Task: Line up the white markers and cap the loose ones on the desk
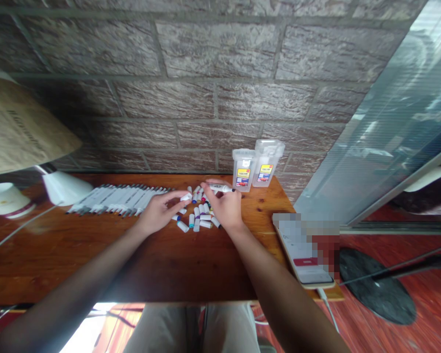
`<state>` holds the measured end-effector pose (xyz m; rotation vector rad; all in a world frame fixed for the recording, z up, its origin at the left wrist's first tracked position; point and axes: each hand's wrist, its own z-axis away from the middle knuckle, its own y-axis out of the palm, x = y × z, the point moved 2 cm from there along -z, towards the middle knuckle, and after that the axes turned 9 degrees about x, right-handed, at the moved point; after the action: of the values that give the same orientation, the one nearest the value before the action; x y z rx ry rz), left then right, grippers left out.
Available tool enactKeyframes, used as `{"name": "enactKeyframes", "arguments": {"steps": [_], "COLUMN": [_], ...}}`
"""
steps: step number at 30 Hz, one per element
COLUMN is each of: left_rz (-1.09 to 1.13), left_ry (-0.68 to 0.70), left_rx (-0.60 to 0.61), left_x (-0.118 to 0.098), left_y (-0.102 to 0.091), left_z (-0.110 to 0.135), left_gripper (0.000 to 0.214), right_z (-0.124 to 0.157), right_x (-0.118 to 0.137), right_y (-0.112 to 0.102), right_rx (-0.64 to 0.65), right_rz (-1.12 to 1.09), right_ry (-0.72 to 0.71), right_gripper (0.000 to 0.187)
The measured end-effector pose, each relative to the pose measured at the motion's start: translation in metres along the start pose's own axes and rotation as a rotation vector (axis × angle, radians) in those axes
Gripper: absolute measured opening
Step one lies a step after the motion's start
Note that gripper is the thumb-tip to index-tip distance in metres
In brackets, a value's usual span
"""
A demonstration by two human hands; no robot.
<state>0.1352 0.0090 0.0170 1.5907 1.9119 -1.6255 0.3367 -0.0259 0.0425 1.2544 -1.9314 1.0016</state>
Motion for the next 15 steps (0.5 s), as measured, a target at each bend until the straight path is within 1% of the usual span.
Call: {"name": "enactKeyframes", "arguments": {"steps": [2, 4, 11, 15], "left_rz": [0.005, 0.003, 0.012, 0.008], "left_ry": [0.0, 0.006, 0.006, 0.005], "left_rx": [-0.002, 0.004, 0.009, 0.003], "left_x": [-0.0014, -0.0025, 0.0005, 0.0012], "left_y": [0.0, 0.0001, -0.0003, -0.001], "left_z": [0.0, -0.0001, -0.0001, -0.0002], "left_gripper": [0.036, 0.035, 0.035, 0.034], "right_z": [-0.0025, -0.0034, 0.0001, -0.0008], "right_x": [-0.0002, -0.0007, -0.0042, -0.0046], "right_y": [-0.004, -0.0049, 0.0028, 0.0033], "right_rx": [-0.037, -0.046, 0.014, 0.0], "right_rz": [-0.029, -0.045, -0.012, -0.04], "right_ry": [0.021, 0.02, 0.038, 0.034], "right_gripper": [0.033, 0.034, 0.035, 0.035]}}
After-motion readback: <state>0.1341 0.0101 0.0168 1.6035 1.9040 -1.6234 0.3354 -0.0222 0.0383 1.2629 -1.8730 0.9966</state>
